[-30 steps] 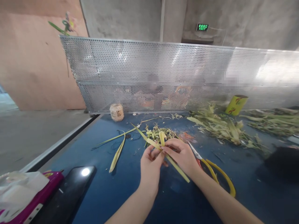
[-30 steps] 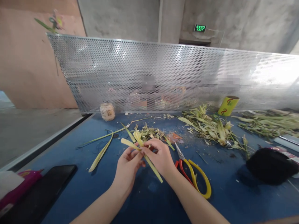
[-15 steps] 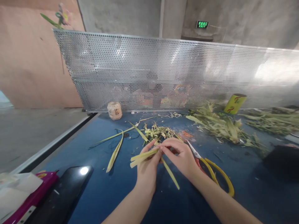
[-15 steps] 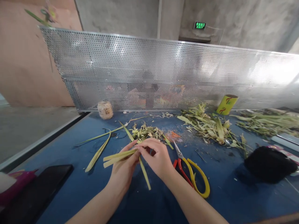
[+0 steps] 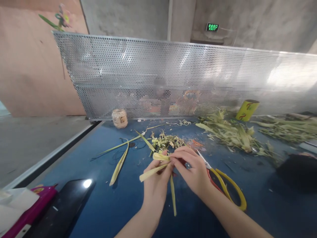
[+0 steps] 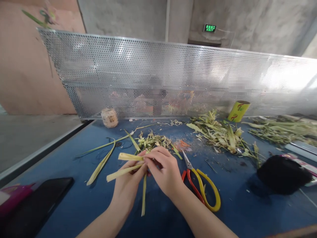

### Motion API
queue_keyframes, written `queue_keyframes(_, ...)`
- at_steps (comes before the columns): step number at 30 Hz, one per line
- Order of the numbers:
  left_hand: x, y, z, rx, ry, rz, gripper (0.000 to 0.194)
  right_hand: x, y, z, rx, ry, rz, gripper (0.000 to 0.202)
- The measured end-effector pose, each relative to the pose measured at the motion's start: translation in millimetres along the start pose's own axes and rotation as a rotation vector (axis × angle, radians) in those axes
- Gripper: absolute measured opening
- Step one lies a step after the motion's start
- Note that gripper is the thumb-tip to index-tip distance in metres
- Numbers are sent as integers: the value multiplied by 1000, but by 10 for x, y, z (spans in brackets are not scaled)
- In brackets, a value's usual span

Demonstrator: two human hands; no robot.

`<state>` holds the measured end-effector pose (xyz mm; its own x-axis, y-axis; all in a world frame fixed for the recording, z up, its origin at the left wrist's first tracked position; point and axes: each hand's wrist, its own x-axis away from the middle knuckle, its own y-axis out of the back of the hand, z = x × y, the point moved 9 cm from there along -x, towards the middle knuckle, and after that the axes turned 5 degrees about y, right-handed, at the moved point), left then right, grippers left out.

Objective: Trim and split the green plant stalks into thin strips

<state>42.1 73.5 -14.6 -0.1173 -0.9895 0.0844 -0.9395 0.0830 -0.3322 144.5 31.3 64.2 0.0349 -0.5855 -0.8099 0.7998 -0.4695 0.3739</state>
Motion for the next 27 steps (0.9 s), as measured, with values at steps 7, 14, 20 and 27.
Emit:
queue_keyframes(7, 35, -18, 14, 93, 56, 2, 44, 80, -41, -225, -165, -221, 3, 9)
queue_keyframes(14, 20, -2, 116, 115, 121, -44, 43, 57, -124, -177, -123, -157, 78, 15)
queue_keyframes(20, 45, 7, 84, 85, 118, -65, 34, 76, -71, -207, -154, -181, 20, 14)
queue_keyframes(27, 15, -26, 82, 121, 78, -7, 32, 124, -89, -333, -201, -371, 40, 16)
